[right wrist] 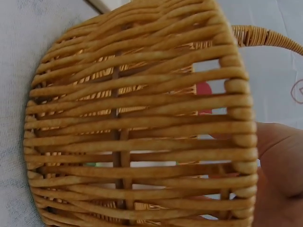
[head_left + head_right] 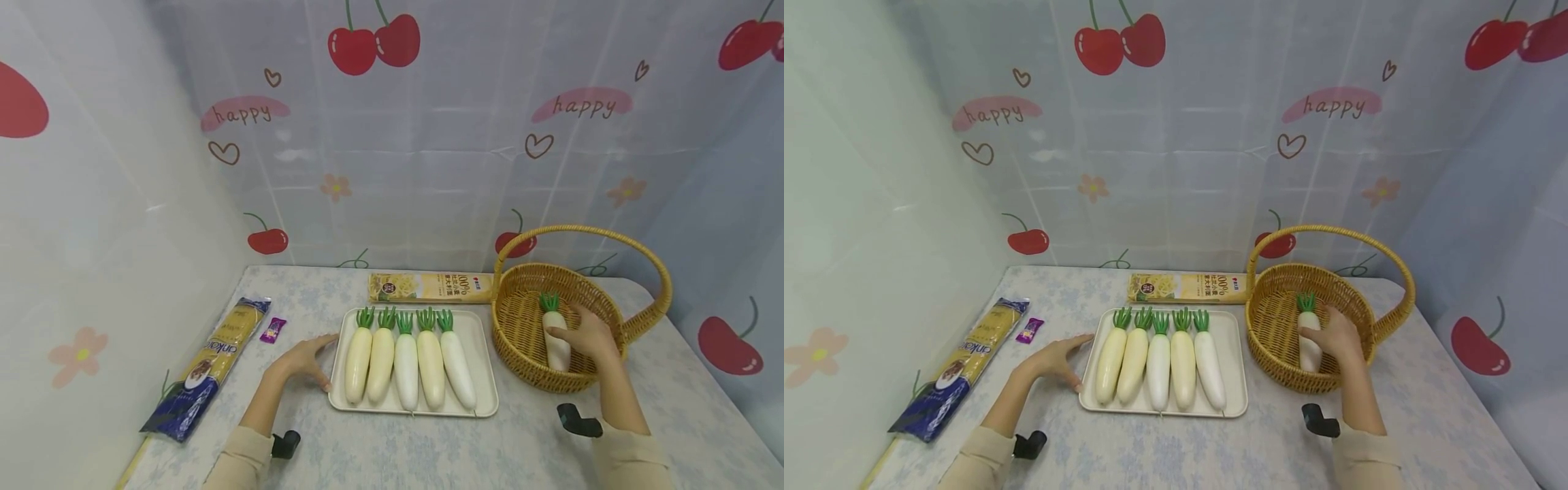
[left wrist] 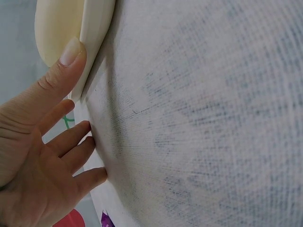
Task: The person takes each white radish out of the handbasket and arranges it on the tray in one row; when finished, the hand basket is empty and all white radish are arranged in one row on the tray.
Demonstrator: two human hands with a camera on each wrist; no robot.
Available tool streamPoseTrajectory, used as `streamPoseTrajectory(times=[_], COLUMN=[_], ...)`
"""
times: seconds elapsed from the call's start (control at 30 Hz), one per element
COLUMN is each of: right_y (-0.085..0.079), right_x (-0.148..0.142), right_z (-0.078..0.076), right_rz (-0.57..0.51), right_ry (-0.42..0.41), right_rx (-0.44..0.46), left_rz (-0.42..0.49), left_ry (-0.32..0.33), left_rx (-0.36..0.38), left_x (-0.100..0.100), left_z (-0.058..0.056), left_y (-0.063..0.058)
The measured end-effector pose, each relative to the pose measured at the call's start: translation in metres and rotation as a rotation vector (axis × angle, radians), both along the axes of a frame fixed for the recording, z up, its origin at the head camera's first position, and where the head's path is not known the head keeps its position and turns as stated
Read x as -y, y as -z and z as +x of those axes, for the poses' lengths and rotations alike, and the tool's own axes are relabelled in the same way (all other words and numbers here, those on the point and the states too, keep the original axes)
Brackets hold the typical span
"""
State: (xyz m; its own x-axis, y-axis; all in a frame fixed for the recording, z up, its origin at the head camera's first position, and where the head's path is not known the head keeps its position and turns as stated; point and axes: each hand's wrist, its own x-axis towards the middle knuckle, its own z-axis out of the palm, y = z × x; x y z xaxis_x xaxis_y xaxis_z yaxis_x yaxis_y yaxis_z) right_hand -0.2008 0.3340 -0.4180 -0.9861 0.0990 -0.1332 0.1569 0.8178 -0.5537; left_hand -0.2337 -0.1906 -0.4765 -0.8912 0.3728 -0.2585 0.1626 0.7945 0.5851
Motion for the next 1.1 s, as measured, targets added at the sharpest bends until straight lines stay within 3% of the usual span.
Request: streamPoseTrajectory(times=[0.37, 0.6, 1.1], right_y=[0.013, 0.019, 0.025], right_x=[-0.007, -0.006, -0.011], right_z=[-0.008, -0.011, -0.012], right_rz=[-0.003, 0.008, -0.034], right_ry=[-0.044, -0.093, -0.077], right_rx=[0.147, 0.118, 0.130], left_rz=[0.003, 0.009, -0.002], left_ry=[0.000, 0.006, -0.005], left_rx=[-0.004, -0.007, -0.003], left_x=[-0.001, 0.000, -0.001], left_z=[0.000, 0.000, 0.000], left_y=[0.000, 0.001, -0.001])
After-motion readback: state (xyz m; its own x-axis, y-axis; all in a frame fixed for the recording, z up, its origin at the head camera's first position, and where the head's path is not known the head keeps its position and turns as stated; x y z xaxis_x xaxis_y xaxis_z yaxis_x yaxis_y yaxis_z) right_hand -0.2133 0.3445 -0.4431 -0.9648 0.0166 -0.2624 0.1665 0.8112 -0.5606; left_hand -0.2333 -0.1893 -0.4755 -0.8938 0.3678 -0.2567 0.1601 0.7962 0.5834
